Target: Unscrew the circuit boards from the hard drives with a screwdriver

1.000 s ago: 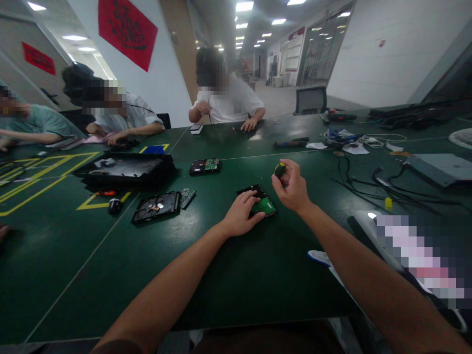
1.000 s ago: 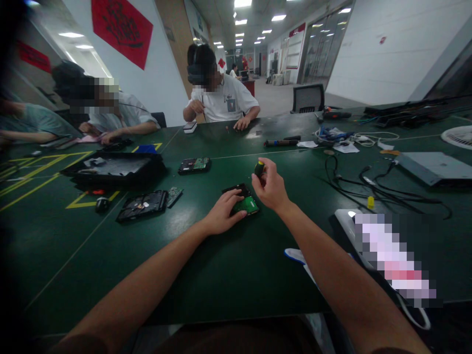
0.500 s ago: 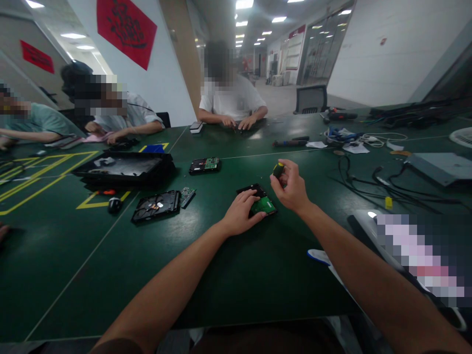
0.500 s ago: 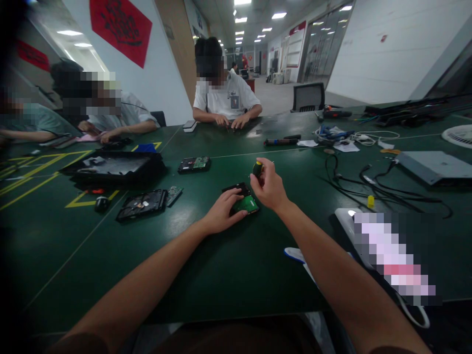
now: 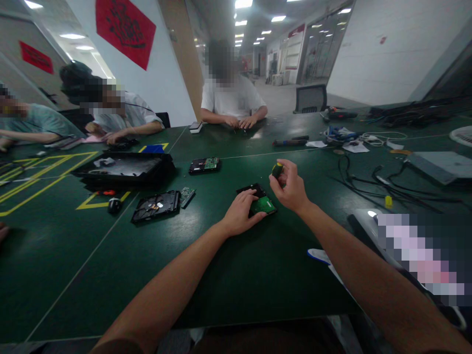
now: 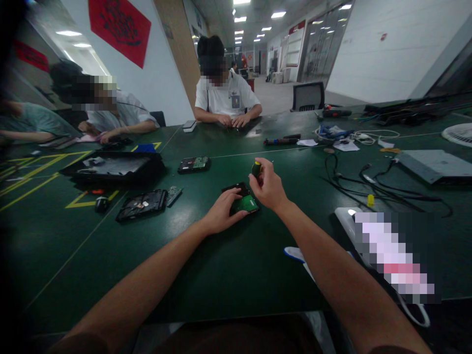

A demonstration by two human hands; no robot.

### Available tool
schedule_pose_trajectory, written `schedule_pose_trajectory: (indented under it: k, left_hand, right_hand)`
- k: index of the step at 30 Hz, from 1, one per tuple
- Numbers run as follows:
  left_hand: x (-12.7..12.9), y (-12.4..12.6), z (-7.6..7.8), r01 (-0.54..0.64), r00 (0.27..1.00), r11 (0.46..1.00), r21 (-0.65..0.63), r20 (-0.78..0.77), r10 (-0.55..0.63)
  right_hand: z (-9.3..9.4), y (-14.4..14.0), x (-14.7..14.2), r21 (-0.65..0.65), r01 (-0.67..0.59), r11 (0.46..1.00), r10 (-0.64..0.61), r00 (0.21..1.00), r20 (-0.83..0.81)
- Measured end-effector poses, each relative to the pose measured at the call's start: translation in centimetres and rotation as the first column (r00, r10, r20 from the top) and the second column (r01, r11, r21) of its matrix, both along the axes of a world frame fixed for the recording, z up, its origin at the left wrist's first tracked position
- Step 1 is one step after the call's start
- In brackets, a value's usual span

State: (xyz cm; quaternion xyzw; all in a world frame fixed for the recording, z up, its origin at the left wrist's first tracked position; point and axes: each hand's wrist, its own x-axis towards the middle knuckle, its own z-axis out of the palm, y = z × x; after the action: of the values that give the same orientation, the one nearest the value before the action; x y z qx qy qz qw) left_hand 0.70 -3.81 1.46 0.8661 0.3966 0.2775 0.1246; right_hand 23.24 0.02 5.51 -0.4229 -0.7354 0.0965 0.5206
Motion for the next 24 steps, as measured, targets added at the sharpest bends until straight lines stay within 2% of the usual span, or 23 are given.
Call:
schedule_pose_trajectory:
  k: [4,12,18,24]
  left_hand:
    - [-0.03,0.05,-0.09,0.004,1.0,1.0,-0.005,0.01,-0.004]
    - [0.02,-0.11,0.32,0.003,1.0,1.0,-0.023,0.005,-0.002]
    - [-0.03,0.01,0.24,0.003,1.0,0.999,-0.038,0.012,-0.003]
    - [0.01,0.02,0.12,-0.002,1.0,1.0,-0.025,0.008,0.002]
  right_hand:
    - [-0.5,0.45,0.0,0.094,-0.014,0.996,0.014,1.0,-0.002]
    - [-0.31,0.48,0.24,0.169,0.029,0.985,-0.044,0.996,0.081]
    - [-0.35,0.69,0.15,0.196,-0.014,0.981,0.007,0.999,0.037]
    - [-0.21,0.73,0.13,0.246,0.027,0.969,-0.045,0.996,0.071]
